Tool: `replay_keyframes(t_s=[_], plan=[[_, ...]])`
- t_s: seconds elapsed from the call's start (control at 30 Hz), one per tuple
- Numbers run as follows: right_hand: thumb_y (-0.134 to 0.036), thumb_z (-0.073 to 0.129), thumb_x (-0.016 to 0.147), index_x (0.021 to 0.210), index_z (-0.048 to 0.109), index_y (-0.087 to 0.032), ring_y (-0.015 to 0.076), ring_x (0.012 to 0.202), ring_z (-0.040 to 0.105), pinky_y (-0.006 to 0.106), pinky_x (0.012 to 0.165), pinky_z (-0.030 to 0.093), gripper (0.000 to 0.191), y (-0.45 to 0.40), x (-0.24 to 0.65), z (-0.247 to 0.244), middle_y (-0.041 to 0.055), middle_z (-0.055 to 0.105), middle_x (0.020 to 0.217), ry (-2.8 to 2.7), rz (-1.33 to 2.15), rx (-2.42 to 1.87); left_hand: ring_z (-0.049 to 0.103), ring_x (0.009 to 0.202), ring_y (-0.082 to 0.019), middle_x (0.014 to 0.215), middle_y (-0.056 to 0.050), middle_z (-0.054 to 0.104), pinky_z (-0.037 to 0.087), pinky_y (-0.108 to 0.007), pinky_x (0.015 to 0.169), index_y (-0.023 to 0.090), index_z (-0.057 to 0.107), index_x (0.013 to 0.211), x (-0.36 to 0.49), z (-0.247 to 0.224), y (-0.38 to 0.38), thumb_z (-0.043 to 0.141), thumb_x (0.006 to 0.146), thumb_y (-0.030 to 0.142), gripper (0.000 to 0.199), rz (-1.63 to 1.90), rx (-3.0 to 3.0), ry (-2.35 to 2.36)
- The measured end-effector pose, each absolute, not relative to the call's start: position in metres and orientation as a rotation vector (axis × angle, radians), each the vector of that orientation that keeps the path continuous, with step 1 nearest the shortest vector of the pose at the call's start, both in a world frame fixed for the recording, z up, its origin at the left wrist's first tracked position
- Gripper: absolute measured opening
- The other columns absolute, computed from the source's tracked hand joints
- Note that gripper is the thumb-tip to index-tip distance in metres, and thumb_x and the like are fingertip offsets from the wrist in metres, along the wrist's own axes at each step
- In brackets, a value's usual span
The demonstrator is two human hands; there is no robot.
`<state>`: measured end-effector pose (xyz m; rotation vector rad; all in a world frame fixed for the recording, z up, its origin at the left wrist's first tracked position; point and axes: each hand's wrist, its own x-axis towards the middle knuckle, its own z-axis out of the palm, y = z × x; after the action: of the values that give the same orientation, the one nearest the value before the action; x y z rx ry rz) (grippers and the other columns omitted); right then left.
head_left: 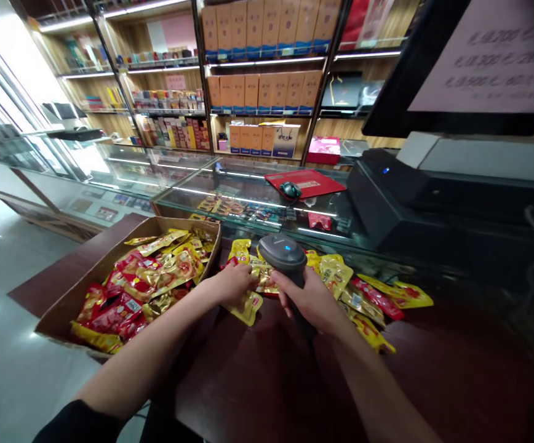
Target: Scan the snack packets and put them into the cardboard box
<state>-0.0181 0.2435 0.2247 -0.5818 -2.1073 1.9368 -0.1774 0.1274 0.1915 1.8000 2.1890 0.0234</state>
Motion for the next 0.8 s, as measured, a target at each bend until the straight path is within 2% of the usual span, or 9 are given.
replay_keyframes(t_s=[0.13, 0.27, 0.37, 0.53, 0.8], plan=[[-0.052, 0.065, 0.083, 0.084, 0.051, -0.020, 0.0089, 0.037, 0.048, 0.020, 0.038, 0.038, 0.035, 0.245, -0.013, 0.226, -0.0063, 0.055, 0.051, -2.150, 1.920, -0.574, 0.053, 0.067, -0.014, 0.074, 0.002, 0.061, 0.039, -0.024, 0.062, 0.019, 0.062, 0.086, -0.200, 0.205, 0.122, 0.076, 0.067, 0.030, 0.026, 0.513, 1.540, 2.191], [-0.053, 0.064, 0.084, 0.086, 0.052, -0.020, 0.0097, 0.039, 0.050, 0.020, 0.039, 0.039, 0.035, 0.241, -0.009, 0.227, -0.0056, 0.055, 0.051, -2.294, 1.894, -0.560, 0.049, 0.060, -0.011, 0.066, 0.005, 0.057, 0.034, -0.022, 0.056, 0.018, 0.061, 0.086, -0.224, 0.217, 0.115, 0.078, 0.065, 0.041, 0.036, 1.100, 1.286, 2.197], [-0.051, 0.065, 0.084, 0.091, 0.053, -0.020, 0.0099, 0.038, 0.048, 0.020, 0.038, 0.038, 0.034, 0.229, -0.011, 0.223, -0.0063, 0.053, 0.049, -2.362, 1.954, -0.549, 0.048, 0.054, -0.009, 0.060, 0.005, 0.057, 0.032, -0.021, 0.053, 0.016, 0.062, 0.087, -0.237, 0.222, 0.111, 0.080, 0.062, 0.044, 0.041, 1.363, 1.066, 2.118], [-0.049, 0.064, 0.085, 0.097, 0.053, -0.022, 0.0108, 0.039, 0.051, 0.020, 0.038, 0.040, 0.032, 0.202, -0.018, 0.201, -0.0062, 0.055, 0.052, -2.465, 1.922, -0.531, 0.045, 0.049, -0.007, 0.055, 0.005, 0.055, 0.028, -0.020, 0.050, 0.015, 0.064, 0.084, -0.254, 0.219, 0.105, 0.084, 0.057, 0.041, 0.042, 1.553, 0.893, 2.061], [-0.051, 0.063, 0.086, 0.101, 0.054, -0.022, 0.0104, 0.043, 0.051, 0.020, 0.039, 0.043, 0.034, 0.186, -0.016, 0.184, -0.0054, 0.055, 0.056, -2.493, 1.922, -0.419, 0.047, 0.050, -0.007, 0.058, 0.003, 0.059, 0.029, -0.021, 0.052, 0.014, 0.065, 0.079, -0.257, 0.222, 0.101, 0.088, 0.051, 0.028, 0.039, 1.556, 0.843, 2.016]])
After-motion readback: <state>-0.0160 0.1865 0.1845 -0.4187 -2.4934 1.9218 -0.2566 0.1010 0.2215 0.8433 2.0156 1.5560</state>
